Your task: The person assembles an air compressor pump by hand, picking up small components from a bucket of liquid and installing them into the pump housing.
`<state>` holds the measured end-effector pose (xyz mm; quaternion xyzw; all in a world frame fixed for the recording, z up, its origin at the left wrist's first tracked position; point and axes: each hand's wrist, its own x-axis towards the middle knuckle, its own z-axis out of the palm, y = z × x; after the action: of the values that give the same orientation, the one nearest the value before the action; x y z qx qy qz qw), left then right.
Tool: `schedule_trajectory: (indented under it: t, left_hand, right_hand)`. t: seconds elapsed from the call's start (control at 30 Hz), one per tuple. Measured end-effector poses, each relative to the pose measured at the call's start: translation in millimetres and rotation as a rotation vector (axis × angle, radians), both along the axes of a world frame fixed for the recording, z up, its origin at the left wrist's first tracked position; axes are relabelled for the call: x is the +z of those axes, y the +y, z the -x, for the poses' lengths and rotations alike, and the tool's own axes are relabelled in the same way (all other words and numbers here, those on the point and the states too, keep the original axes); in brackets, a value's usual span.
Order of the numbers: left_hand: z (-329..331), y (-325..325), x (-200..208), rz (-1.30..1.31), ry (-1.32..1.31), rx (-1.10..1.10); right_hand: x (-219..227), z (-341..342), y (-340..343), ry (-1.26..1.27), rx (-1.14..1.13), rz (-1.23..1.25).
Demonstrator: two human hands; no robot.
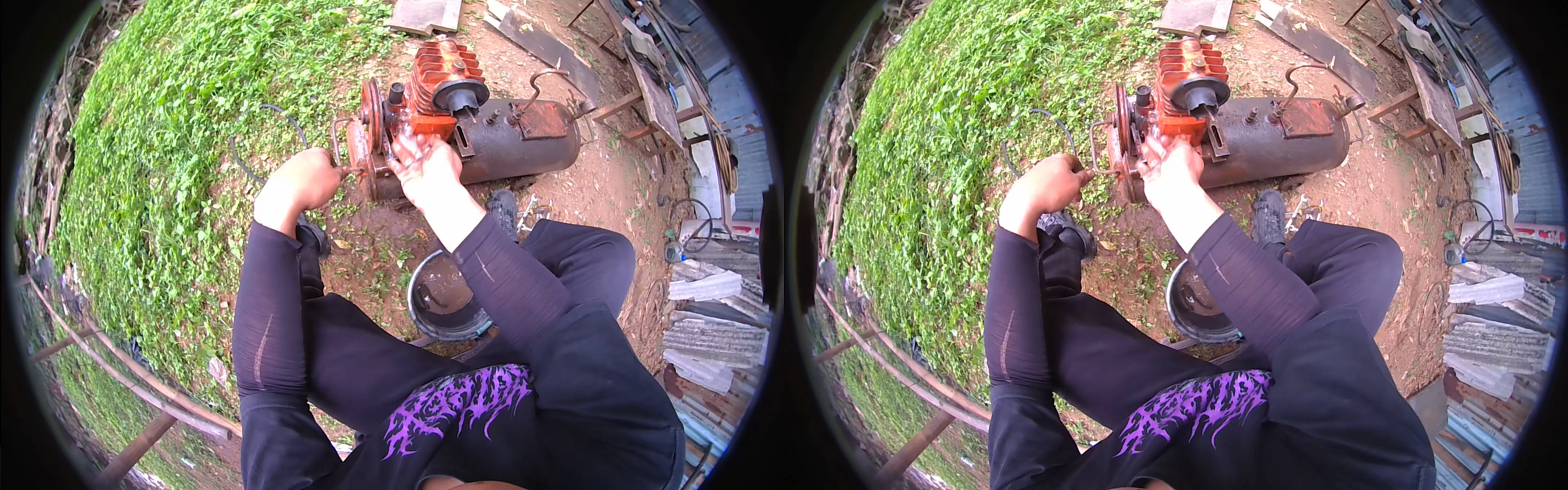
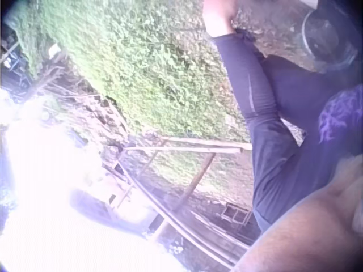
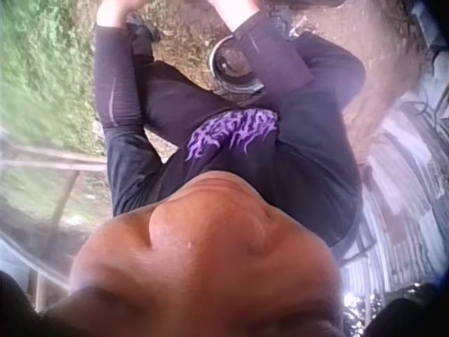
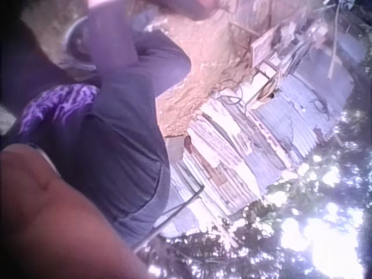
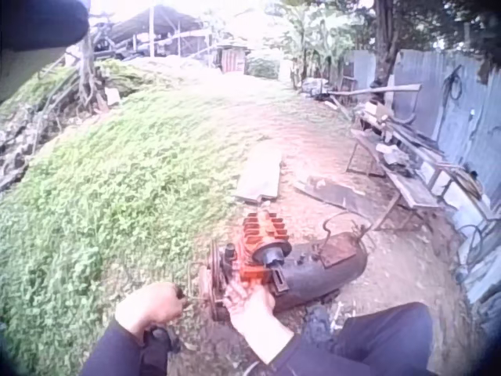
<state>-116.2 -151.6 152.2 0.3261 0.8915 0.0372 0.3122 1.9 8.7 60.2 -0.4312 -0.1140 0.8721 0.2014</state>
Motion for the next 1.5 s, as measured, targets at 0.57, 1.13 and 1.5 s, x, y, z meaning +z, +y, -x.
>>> schedule_trajectory:
  t: [0.57,1.13,1.5]
  left_hand:
    - [5.1,13.6,21.8,-0.116,0.086,0.078]
    - [7.5,-3.6,2.8,-0.172,0.124,0.107]
    - [6.4,-10.0,2.2,-0.152,0.124,0.097]
  right_hand:
    - [-2.5,-57.5,4.0,-0.49,0.605,-1.44]
    - [0.6,-6.1,9.8,-0.107,0.287,-0.788]
    - [-35.3,19.5,1.1,-0.169,0.277,-0.484]
